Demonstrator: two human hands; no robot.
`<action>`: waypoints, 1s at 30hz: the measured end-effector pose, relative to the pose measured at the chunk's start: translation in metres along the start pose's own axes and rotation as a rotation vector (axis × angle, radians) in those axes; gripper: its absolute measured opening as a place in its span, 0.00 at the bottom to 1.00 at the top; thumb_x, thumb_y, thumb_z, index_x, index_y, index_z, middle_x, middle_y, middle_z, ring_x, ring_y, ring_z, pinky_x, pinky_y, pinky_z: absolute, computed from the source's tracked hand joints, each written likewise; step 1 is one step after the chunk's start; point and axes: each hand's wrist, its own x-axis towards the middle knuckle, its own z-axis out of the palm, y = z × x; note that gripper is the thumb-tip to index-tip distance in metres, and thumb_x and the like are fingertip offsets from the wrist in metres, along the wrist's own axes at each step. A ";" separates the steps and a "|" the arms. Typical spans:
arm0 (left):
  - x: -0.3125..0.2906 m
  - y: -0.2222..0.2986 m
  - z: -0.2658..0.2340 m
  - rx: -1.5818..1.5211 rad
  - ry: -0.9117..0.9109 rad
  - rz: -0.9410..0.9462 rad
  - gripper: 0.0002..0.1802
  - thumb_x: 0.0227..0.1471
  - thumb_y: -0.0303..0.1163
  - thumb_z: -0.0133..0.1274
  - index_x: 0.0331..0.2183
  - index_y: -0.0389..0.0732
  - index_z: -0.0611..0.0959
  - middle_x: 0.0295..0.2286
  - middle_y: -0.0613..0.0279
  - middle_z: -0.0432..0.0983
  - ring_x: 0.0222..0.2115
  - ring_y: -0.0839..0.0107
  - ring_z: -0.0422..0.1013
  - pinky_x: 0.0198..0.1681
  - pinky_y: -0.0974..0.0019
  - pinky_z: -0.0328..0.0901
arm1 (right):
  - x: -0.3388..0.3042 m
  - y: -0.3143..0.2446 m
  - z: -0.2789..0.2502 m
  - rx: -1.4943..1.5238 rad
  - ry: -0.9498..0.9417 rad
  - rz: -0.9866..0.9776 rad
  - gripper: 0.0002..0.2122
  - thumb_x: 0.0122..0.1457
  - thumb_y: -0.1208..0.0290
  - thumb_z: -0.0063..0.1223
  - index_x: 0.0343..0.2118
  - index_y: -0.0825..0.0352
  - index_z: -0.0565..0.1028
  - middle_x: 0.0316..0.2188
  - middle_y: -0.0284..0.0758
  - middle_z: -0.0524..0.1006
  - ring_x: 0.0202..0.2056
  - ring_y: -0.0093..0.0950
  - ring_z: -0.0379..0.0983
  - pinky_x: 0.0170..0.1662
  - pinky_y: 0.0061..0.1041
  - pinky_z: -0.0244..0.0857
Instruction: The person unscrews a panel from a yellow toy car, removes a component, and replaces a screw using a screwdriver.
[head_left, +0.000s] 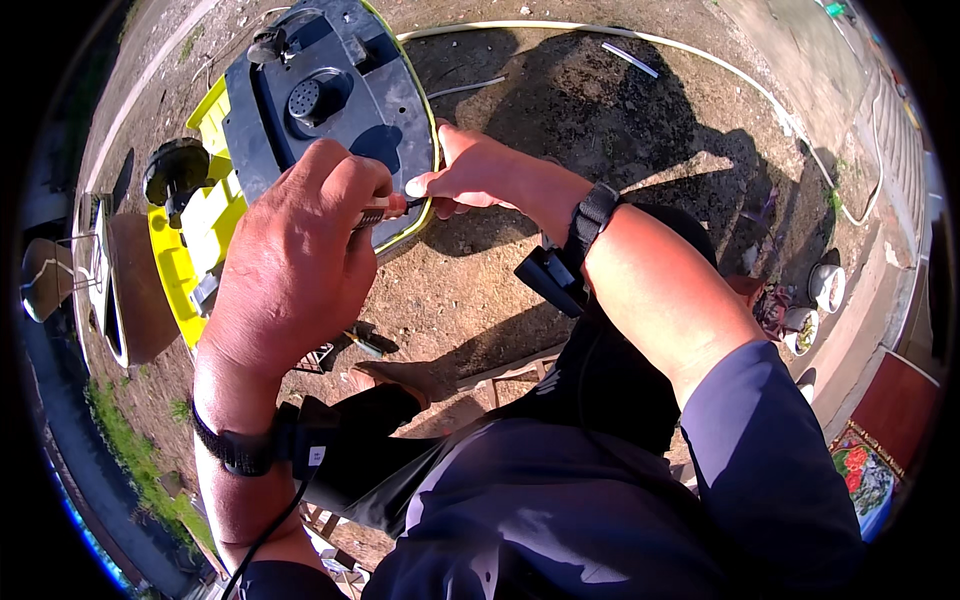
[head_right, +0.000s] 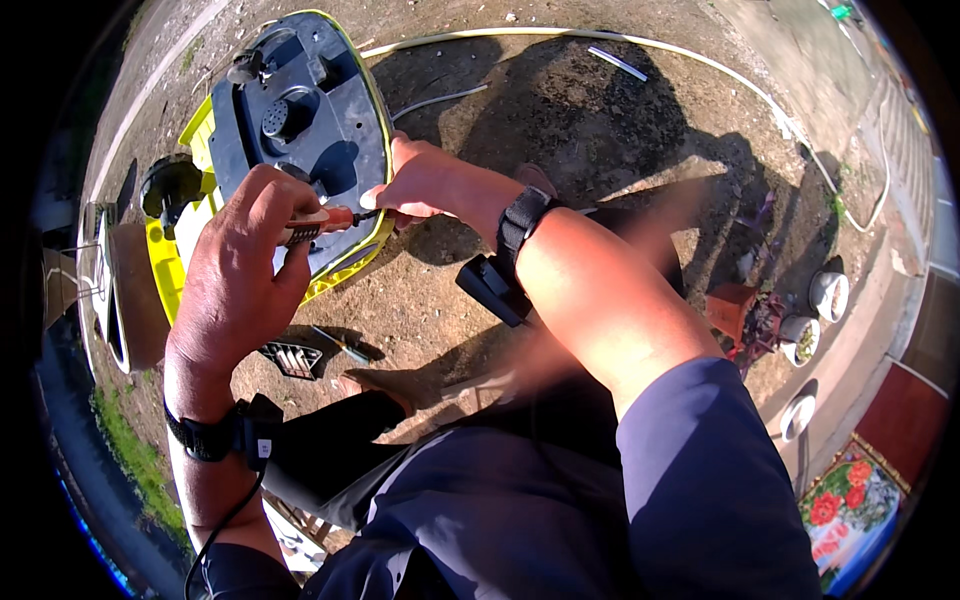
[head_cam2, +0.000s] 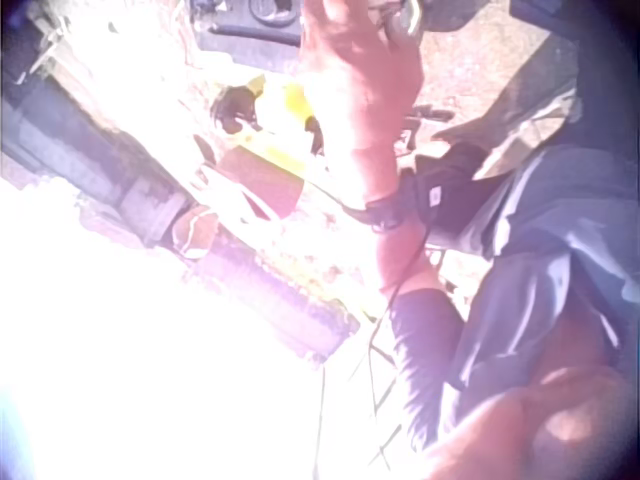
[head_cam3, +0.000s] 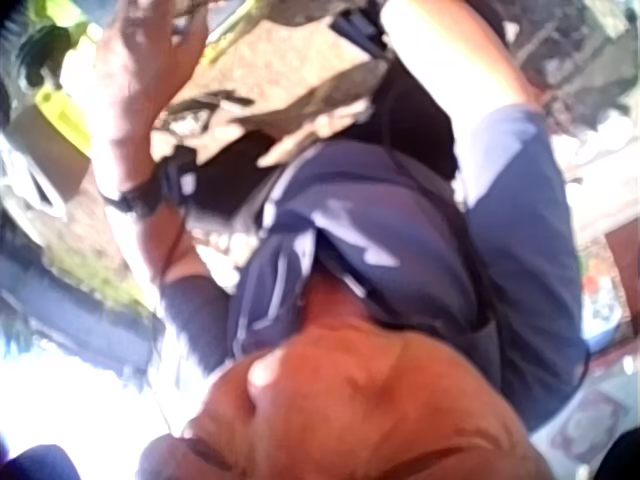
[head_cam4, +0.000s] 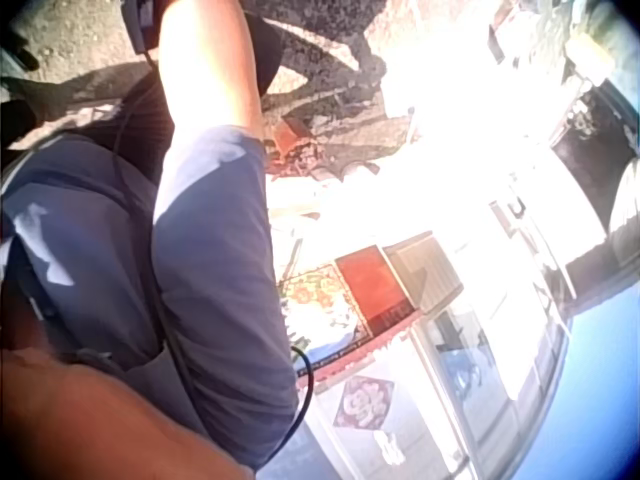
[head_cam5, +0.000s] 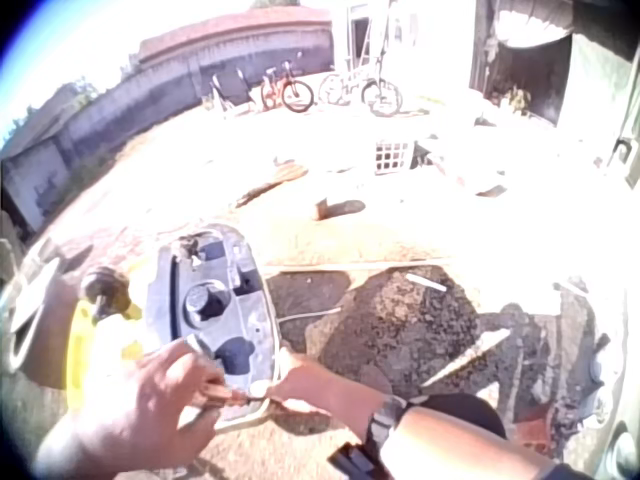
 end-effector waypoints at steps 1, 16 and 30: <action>0.001 0.001 -0.002 -0.005 -0.042 -0.097 0.15 0.52 0.33 0.62 0.39 0.40 0.77 0.32 0.54 0.77 0.34 0.55 0.78 0.35 0.58 0.71 | 0.001 0.002 -0.001 0.005 -0.004 -0.022 0.31 0.56 0.71 0.64 0.58 0.74 0.57 0.39 0.45 0.77 0.29 0.30 0.80 0.27 0.27 0.78; 0.010 0.013 -0.009 -0.006 -0.265 -0.468 0.16 0.50 0.31 0.62 0.40 0.42 0.76 0.31 0.56 0.74 0.34 0.53 0.76 0.37 0.55 0.70 | -0.006 -0.014 0.006 -0.077 0.039 0.031 0.31 0.56 0.72 0.64 0.57 0.73 0.57 0.37 0.46 0.77 0.25 0.30 0.79 0.26 0.27 0.77; 0.003 0.003 -0.006 0.040 -0.103 -0.136 0.15 0.51 0.32 0.63 0.40 0.40 0.78 0.33 0.53 0.79 0.34 0.54 0.78 0.36 0.58 0.71 | -0.001 -0.008 0.005 -0.038 0.038 0.055 0.30 0.57 0.73 0.63 0.57 0.71 0.56 0.36 0.45 0.76 0.23 0.29 0.77 0.24 0.27 0.75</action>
